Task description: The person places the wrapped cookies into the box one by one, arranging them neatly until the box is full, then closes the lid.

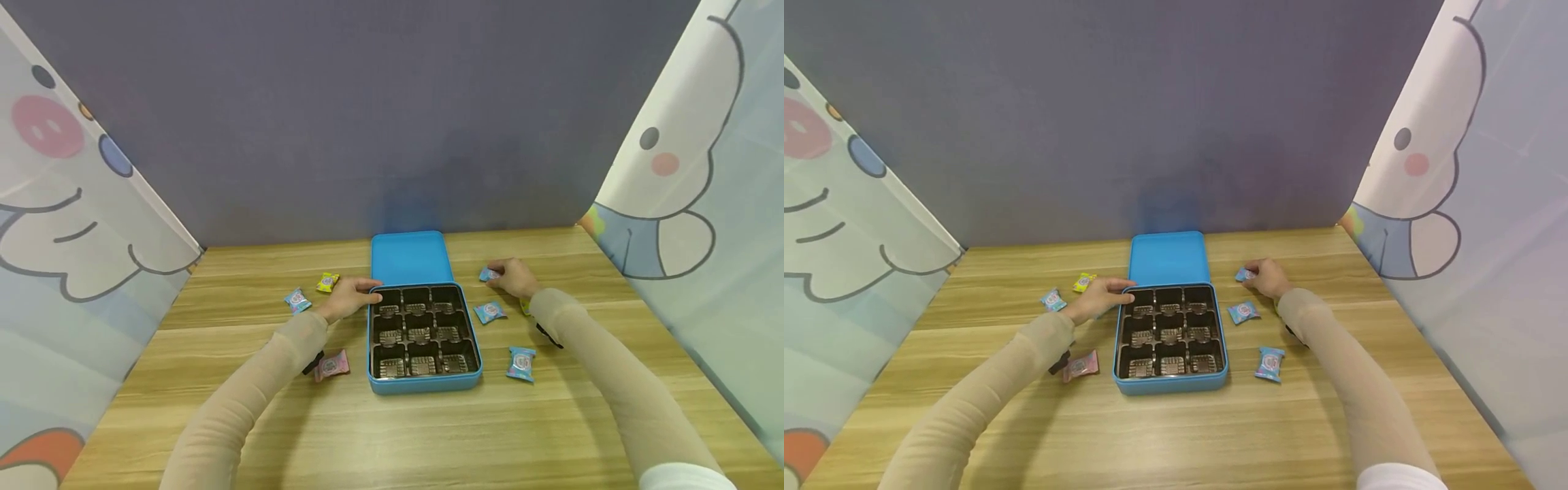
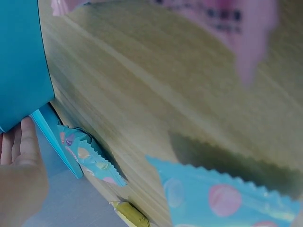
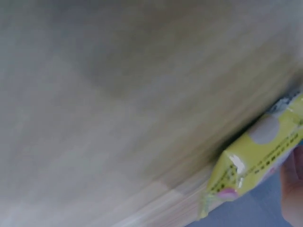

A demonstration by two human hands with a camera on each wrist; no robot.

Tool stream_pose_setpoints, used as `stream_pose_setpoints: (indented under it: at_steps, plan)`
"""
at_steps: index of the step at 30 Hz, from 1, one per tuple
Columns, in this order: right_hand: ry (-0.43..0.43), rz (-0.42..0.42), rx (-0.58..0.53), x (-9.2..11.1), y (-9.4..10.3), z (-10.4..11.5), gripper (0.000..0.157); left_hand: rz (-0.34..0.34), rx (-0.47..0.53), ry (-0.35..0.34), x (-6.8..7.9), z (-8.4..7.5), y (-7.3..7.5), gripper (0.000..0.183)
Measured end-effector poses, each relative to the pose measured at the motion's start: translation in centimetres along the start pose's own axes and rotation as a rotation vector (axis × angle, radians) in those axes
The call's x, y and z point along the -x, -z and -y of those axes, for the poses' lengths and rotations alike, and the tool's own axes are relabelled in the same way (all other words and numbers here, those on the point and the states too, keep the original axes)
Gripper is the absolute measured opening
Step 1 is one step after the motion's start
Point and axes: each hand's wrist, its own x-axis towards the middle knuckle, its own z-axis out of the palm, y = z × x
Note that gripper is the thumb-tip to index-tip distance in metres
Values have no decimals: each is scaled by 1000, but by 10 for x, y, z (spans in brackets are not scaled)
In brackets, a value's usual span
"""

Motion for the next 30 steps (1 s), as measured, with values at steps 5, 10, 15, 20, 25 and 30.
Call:
stream_pose_setpoints:
  at_steps: [5, 10, 15, 20, 25, 30]
  plan:
    - [2, -9, -8, 0, 3, 1, 52, -11, 0, -9, -3, 0, -1, 40]
    - [-21, -4, -64, -1, 6, 3, 53, 2, 26, 0, -2, 4, -2, 41]
    - [-21, -7, -100, -1, 13, 7, 53, 21, 26, -14, -3, 5, 0, 41]
    - [0, -27, -91, 1, 22, 10, 53, 24, 17, -16, -3, 5, 0, 42]
    - [14, -40, -39, 2, 30, 12, 52, 38, 16, -16, -3, 5, 0, 43]
    - [0, -24, -51, 3, 34, 12, 53, 51, 29, -3, 2, -6, 3, 44]
